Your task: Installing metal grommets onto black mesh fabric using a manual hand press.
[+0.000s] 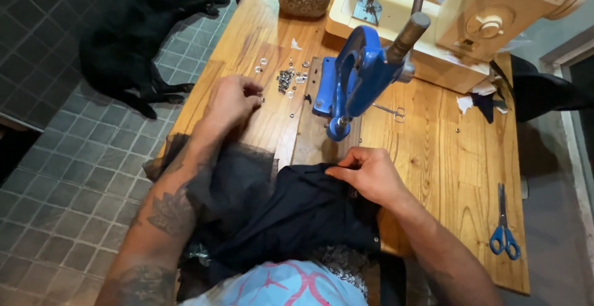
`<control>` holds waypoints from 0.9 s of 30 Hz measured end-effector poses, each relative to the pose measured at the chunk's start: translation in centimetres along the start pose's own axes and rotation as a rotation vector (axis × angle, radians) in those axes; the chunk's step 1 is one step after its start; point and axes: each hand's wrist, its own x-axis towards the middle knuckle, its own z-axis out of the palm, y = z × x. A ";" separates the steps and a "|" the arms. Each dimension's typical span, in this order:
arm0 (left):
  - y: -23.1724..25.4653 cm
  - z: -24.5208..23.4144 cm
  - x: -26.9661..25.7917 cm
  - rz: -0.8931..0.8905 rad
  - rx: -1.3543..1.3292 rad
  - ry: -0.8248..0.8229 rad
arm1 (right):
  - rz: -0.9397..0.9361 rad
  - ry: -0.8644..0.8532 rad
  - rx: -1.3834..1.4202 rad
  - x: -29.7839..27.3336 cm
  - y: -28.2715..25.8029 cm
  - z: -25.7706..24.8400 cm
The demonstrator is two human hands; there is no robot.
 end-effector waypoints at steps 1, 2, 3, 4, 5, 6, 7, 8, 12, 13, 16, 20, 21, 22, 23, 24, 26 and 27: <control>-0.2 0.1 0.2 -0.015 -0.006 0.008 | -0.005 -0.008 -0.017 0.1 0.1 0.0; -0.4 0.2 0.2 -0.033 -0.013 0.016 | -0.008 -0.020 -0.036 0.1 0.3 0.1; 0.2 -0.2 -0.4 -0.038 -0.014 0.011 | -0.004 -0.025 -0.036 -0.1 0.2 0.1; 0.9 -0.8 -0.8 -0.027 -0.052 0.005 | -0.007 -0.025 -0.036 -0.2 -0.1 0.1; 1.6 -1.4 -1.2 -0.016 -0.090 -0.002 | -0.009 -0.026 -0.035 -0.2 -0.4 0.1; 1.8 -1.4 -1.3 -0.014 -0.090 -0.001 | -0.010 -0.024 -0.035 -0.2 -0.3 0.1; 2.0 -1.5 -1.3 0.013 -0.044 0.004 | -0.013 -0.024 -0.037 -0.1 -0.3 0.1; 2.2 -1.4 -1.4 0.041 0.002 0.006 | -0.013 -0.021 -0.039 -0.2 -0.2 0.1; 3.3 -1.8 -2.3 0.159 0.122 0.003 | -0.025 -0.016 -0.036 -0.1 0.1 0.2; 3.0 -1.3 -2.2 0.205 0.169 0.016 | -0.028 -0.015 -0.040 0.0 0.3 0.2; 2.0 -0.5 -1.6 0.319 0.181 0.062 | -0.045 -0.012 -0.046 0.1 0.6 0.3; 6.1 -2.3 -3.8 0.569 -0.300 0.114 | -0.053 -0.008 -0.049 0.0 0.7 0.3; 8.4 -3.1 -4.7 0.580 -0.298 0.114 | -0.057 0.002 -0.046 0.2 0.2 0.1; 10.4 -3.6 -6.1 0.624 -0.432 0.047 | -0.065 0.001 -0.052 -0.1 0.0 0.0; 12.4 -4.2 -7.5 0.666 -0.567 -0.020 | -0.074 0.001 -0.057 -0.5 -0.2 0.0; 13.1 -3.6 -7.8 0.669 -0.570 -0.020 | -0.074 0.005 -0.059 -0.4 0.4 0.3; 14.7 -2.6 -8.0 0.781 -0.558 -0.024 | -0.104 0.006 -0.032 0.2 1.2 0.8; 14.9 -2.3 -7.5 0.795 -0.557 -0.017 | -0.114 0.017 -0.036 0.4 0.9 0.5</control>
